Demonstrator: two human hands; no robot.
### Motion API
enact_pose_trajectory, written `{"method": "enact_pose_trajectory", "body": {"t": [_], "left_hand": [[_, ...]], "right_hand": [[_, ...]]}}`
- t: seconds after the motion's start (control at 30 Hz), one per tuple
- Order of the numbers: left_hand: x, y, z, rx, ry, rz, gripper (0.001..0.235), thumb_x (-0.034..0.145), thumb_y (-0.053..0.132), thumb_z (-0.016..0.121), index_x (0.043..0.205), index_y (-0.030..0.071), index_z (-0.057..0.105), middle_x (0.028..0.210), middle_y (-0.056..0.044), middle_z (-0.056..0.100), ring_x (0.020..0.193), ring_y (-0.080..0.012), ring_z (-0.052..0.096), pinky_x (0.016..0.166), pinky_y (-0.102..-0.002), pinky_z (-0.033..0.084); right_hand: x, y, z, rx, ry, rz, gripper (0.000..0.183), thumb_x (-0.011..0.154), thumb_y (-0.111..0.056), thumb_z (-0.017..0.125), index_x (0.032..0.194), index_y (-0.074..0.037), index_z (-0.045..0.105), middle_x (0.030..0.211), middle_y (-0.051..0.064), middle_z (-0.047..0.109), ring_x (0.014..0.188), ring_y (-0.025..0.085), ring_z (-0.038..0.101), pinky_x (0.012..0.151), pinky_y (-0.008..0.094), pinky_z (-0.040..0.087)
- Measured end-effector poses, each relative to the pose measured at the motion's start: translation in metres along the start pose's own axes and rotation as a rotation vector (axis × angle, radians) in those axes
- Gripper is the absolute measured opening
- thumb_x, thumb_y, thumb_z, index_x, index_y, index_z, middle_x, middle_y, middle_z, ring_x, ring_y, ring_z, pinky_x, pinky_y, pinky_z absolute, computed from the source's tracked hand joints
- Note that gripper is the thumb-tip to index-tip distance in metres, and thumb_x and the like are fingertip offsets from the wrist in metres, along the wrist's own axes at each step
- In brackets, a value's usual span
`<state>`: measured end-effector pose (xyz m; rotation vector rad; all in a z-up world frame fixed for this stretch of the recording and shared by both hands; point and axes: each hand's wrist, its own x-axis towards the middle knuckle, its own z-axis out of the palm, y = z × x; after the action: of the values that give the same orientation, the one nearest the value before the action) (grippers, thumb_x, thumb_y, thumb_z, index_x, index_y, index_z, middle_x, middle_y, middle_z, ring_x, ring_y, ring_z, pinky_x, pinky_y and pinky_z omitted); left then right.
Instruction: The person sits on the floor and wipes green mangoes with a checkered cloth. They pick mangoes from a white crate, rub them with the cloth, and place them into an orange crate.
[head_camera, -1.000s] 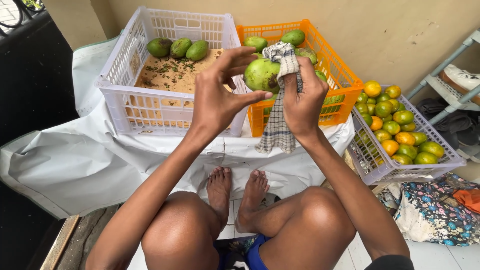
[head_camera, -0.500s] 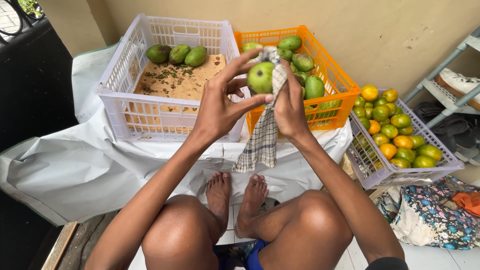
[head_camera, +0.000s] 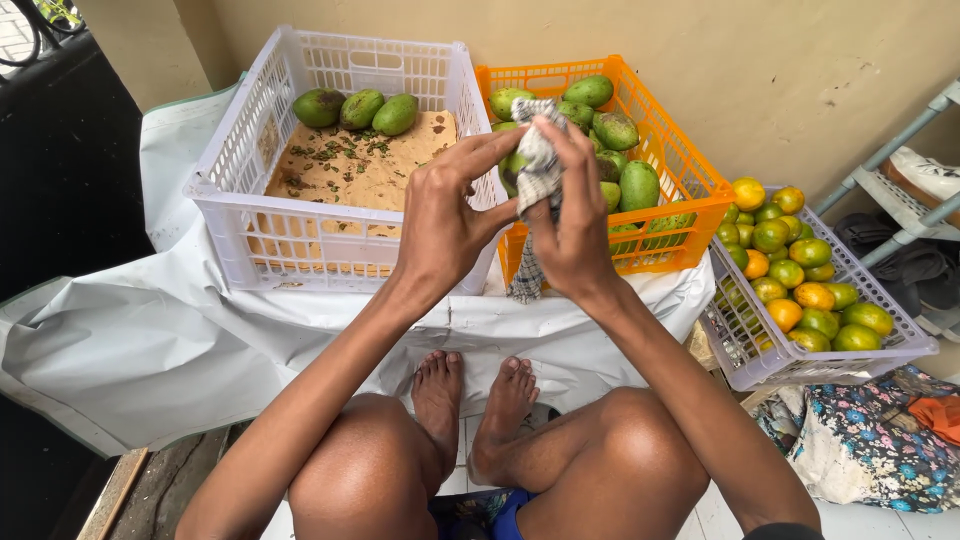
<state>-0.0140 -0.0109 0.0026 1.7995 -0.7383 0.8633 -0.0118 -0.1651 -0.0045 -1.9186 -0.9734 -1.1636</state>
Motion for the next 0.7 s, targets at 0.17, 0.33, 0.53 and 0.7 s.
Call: {"method": "enact_pose_trajectory", "body": {"t": [0.17,0.33,0.53,0.7], "left_hand": [[0.002,-0.01,-0.007,0.103,-0.064,0.085,0.052,0.077,0.005,0.093,0.124,0.001,0.071,0.114,-0.024,0.074,0.101,-0.0393,0.074,0.077,-0.039,0.06],[0.003,-0.03,-0.004,0.046,-0.201,0.136,0.055,0.075,0.01,0.095,0.125,0.007,0.072,0.117,-0.018,0.075,0.103,-0.0337,0.075,0.074,-0.034,0.06],[0.004,-0.008,-0.017,-0.354,-0.274,0.03,0.063,0.074,0.007,0.093,0.131,0.009,0.067,0.123,-0.019,0.072,0.108,-0.0348,0.074,0.088,-0.041,0.061],[-0.001,0.0,-0.008,-0.663,-0.232,-0.097,0.061,0.089,0.008,0.084,0.143,0.015,0.057,0.131,-0.024,0.064,0.114,-0.0371,0.071,0.1,-0.049,0.059]], "right_hand": [[0.001,0.01,-0.002,-0.138,-0.128,-0.057,0.057,0.112,-0.05,0.033,0.149,-0.007,0.042,0.136,0.031,0.051,0.115,0.049,0.065,0.093,0.06,0.057],[0.009,0.014,-0.004,-0.043,-0.1,-0.039,0.07,0.106,-0.063,0.04,0.139,-0.004,0.057,0.104,0.018,0.066,0.082,0.031,0.074,0.07,0.04,0.061],[-0.002,0.036,0.003,0.397,-0.051,0.213,0.062,0.109,-0.051,0.031,0.14,-0.001,0.05,0.124,0.024,0.058,0.109,0.035,0.065,0.094,0.047,0.056],[0.005,-0.003,-0.001,0.45,-0.025,0.136,0.058,0.114,-0.042,0.018,0.142,0.003,0.041,0.144,0.032,0.046,0.138,0.048,0.049,0.118,0.066,0.037]]}}
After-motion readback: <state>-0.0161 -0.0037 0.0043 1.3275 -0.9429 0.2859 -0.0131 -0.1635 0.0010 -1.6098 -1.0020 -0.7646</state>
